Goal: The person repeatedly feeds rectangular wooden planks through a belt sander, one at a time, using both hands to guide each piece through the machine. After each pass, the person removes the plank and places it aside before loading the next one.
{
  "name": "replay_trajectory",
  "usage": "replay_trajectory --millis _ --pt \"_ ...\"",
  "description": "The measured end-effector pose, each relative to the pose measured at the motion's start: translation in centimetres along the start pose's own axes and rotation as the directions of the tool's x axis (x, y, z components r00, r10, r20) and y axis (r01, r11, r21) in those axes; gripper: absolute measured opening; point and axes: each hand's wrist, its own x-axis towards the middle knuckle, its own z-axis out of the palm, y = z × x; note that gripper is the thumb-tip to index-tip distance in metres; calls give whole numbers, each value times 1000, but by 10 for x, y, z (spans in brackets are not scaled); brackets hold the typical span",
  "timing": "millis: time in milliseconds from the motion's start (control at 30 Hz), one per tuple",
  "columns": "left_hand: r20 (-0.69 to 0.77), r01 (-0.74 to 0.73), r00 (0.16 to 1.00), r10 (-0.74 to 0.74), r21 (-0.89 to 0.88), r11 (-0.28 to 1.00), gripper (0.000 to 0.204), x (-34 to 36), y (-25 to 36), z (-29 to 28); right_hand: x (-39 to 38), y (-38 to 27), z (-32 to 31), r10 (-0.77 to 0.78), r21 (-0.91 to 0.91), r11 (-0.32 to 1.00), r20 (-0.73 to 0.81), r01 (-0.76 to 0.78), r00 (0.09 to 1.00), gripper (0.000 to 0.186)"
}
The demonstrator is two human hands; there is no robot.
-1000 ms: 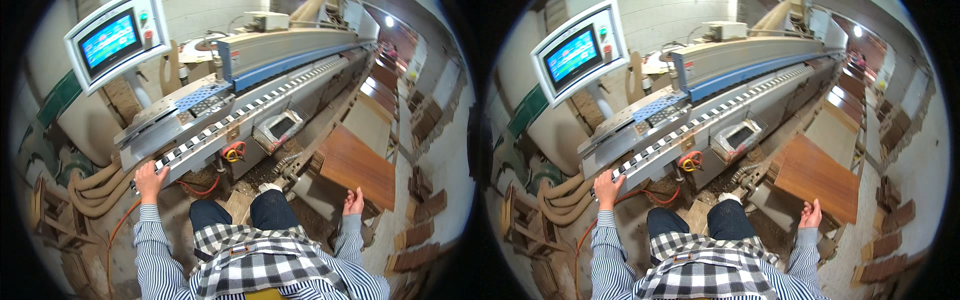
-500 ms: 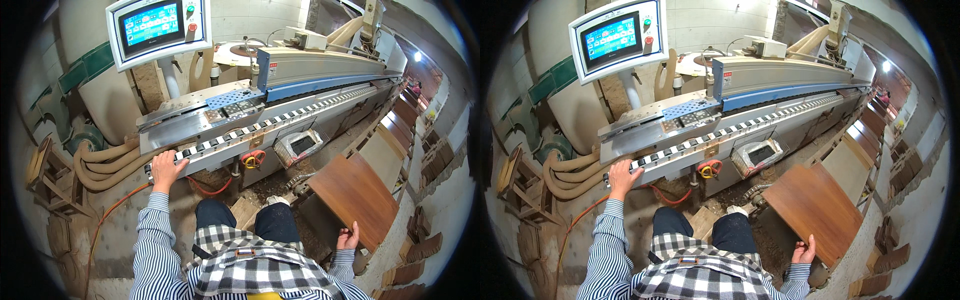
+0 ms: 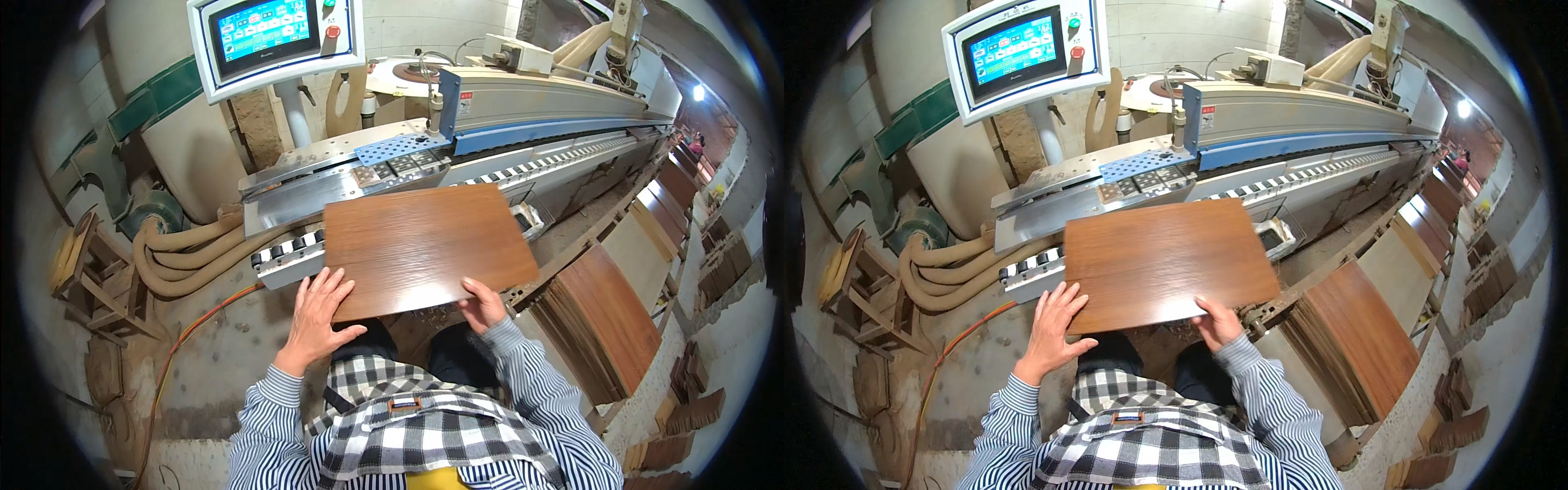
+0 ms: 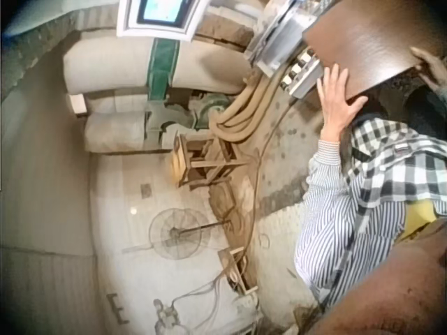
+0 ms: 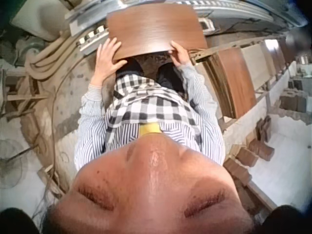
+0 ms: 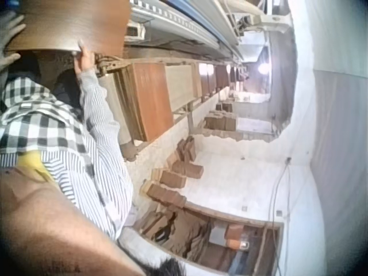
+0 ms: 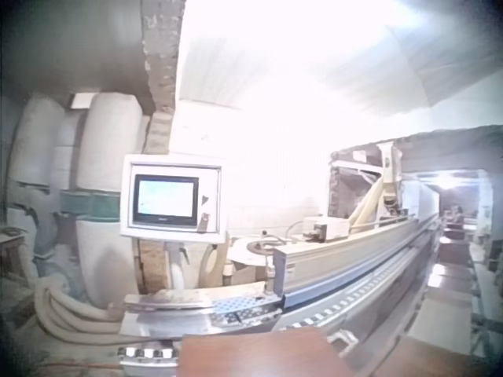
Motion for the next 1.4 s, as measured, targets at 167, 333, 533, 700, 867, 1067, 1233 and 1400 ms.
replay_trajectory --millis 167,333,533,700,867,1067,1233,1400 --pt "-128 188 976 -175 104 977 66 -11 -39 -5 60 30 42 139 35 989 129 -145 982 13" --pt "-223 296 942 -251 199 934 63 5 -87 -1 60 33 71 74 198 975 146 -102 987 41" --pt "-228 403 905 -360 181 897 68 43 -112 0 0 33 2 136 -399 915 153 -65 979 39" --pt "-356 388 882 -311 172 905 65 38 -111 16 -75 67 -80 -191 -919 -169 385 356 903 36" --pt "-309 316 913 -264 129 940 56 27 -119 7 -103 94 -114 -232 -897 -238 424 372 875 25" --pt "-303 354 880 -365 -91 931 49 29 -116 -2 -94 91 -107 -244 -919 -188 385 346 890 25" --pt "-313 358 881 -355 -52 932 49 48 -104 10 -91 92 -109 -263 -923 -197 375 331 889 21" --pt "-296 271 918 -263 -14 962 52 75 -94 31 -92 90 -107 -273 -924 -183 376 336 885 18"
